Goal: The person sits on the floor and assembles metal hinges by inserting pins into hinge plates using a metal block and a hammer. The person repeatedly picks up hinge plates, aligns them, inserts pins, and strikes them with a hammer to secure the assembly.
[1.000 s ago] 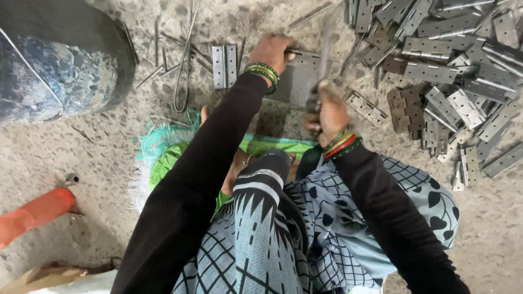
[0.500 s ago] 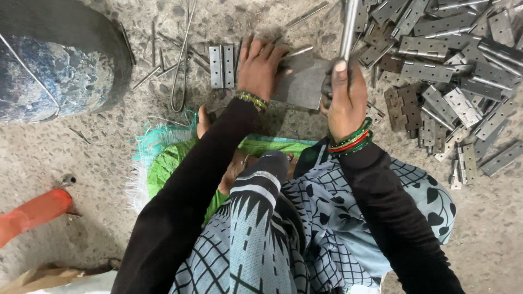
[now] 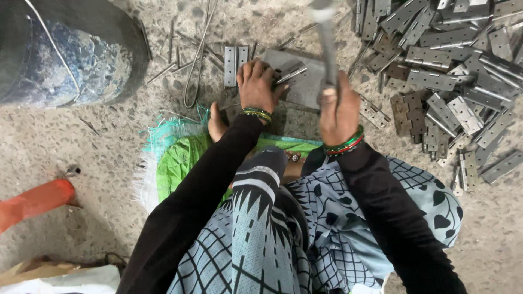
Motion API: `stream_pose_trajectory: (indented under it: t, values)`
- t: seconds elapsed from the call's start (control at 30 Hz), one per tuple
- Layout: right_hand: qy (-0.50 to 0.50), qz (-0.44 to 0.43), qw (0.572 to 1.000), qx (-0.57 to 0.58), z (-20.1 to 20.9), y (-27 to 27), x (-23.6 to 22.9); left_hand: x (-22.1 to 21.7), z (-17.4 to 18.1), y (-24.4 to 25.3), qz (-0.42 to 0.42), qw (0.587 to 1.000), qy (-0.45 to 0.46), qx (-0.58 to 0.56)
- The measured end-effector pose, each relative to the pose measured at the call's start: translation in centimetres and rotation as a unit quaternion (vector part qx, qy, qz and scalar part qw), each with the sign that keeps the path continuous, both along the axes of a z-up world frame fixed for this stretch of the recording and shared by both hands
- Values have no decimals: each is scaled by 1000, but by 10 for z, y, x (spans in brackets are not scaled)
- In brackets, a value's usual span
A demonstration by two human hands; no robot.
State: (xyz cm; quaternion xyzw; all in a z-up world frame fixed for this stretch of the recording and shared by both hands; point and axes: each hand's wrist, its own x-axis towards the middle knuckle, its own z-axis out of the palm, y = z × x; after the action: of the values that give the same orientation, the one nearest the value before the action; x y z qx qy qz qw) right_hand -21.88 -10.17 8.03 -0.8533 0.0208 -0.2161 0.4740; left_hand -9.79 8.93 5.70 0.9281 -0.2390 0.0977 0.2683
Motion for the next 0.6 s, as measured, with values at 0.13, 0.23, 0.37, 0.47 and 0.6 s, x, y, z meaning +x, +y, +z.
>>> stream_pose_trajectory:
  t: [0.13, 0.23, 0.37, 0.47, 0.6]
  values:
    - [183, -17, 981, -62, -13, 5, 12, 2, -2, 3, 21, 1000, 17, 7]
    - [255, -14, 942, -216, -38, 16, 26, 1, 1, 2, 28, 999, 24, 0]
    - [177, -14, 975, -137, -30, 13, 22, -2, -5, 4, 26, 997, 58, -42]
    - [9, -4, 999, -50, 21, 2, 14, -1, -9, 13, 26, 994, 91, -56]
    - [-72, 40, 996, 44, 85, -31, 16, 8, -10, 19, 31, 983, 154, -93]
